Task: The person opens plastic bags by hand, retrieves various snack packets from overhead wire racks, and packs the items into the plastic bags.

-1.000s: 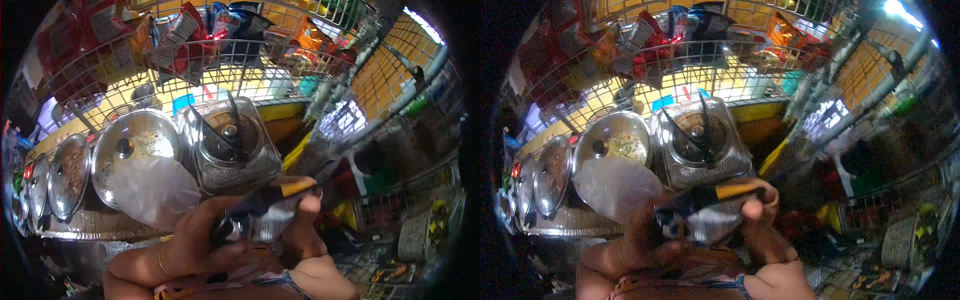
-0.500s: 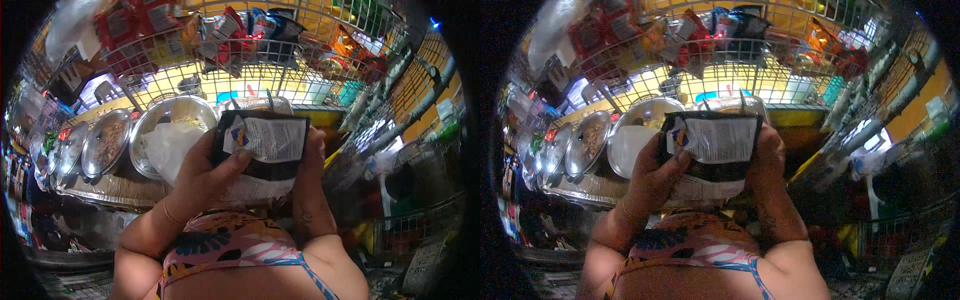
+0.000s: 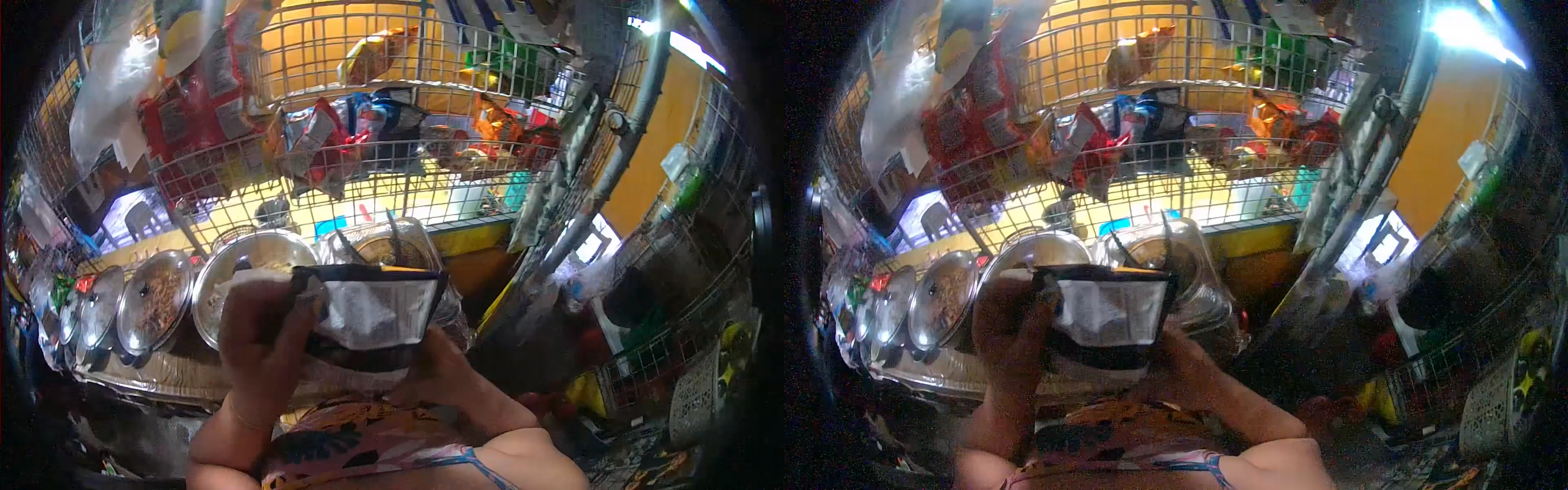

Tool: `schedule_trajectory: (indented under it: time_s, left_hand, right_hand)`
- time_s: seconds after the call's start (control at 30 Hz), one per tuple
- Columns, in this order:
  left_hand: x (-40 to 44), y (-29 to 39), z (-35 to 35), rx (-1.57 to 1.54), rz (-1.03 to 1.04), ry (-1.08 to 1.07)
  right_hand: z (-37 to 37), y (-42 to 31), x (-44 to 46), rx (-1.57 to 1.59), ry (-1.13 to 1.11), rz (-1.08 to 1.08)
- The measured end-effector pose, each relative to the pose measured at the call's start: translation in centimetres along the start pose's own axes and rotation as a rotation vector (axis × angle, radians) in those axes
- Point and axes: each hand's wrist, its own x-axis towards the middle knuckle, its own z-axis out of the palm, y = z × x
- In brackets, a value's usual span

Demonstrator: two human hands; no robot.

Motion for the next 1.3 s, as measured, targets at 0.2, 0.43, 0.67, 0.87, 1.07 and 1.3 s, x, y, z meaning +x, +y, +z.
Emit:
schedule_trajectory:
  time_s: [0.2,0.43,0.67,0.87,1.07,1.3]
  left_hand:
    - [-1.0,-0.8,-1.7,0.008,0.005,0.073]
    - [-1.9,-2.7,-3.1,0.169,0.063,0.056]
    - [-3.0,-2.1,-3.6,-0.024,-0.073,0.074]
    - [-3.8,0.0,-4.2,-0.154,-0.028,0.224]
    - [-4.0,0.0,-6.1,-0.054,0.184,0.338]
    - [-3.9,0.5,-9.5,0.073,0.219,0.347]
  right_hand:
    - [-1.3,2.9,-0.6,-0.711,-0.078,-0.235]
    - [-1.0,3.3,-1.4,-0.119,-0.098,-0.054]
    - [-1.6,3.7,-0.8,-0.236,-0.16,-0.161]
    - [1.1,2.9,1.0,-0.025,-0.222,0.1]
    - [1.8,1.3,2.1,-0.503,-0.36,-0.227]
    - [1.9,0.9,2.9,-0.622,-0.268,-0.261]
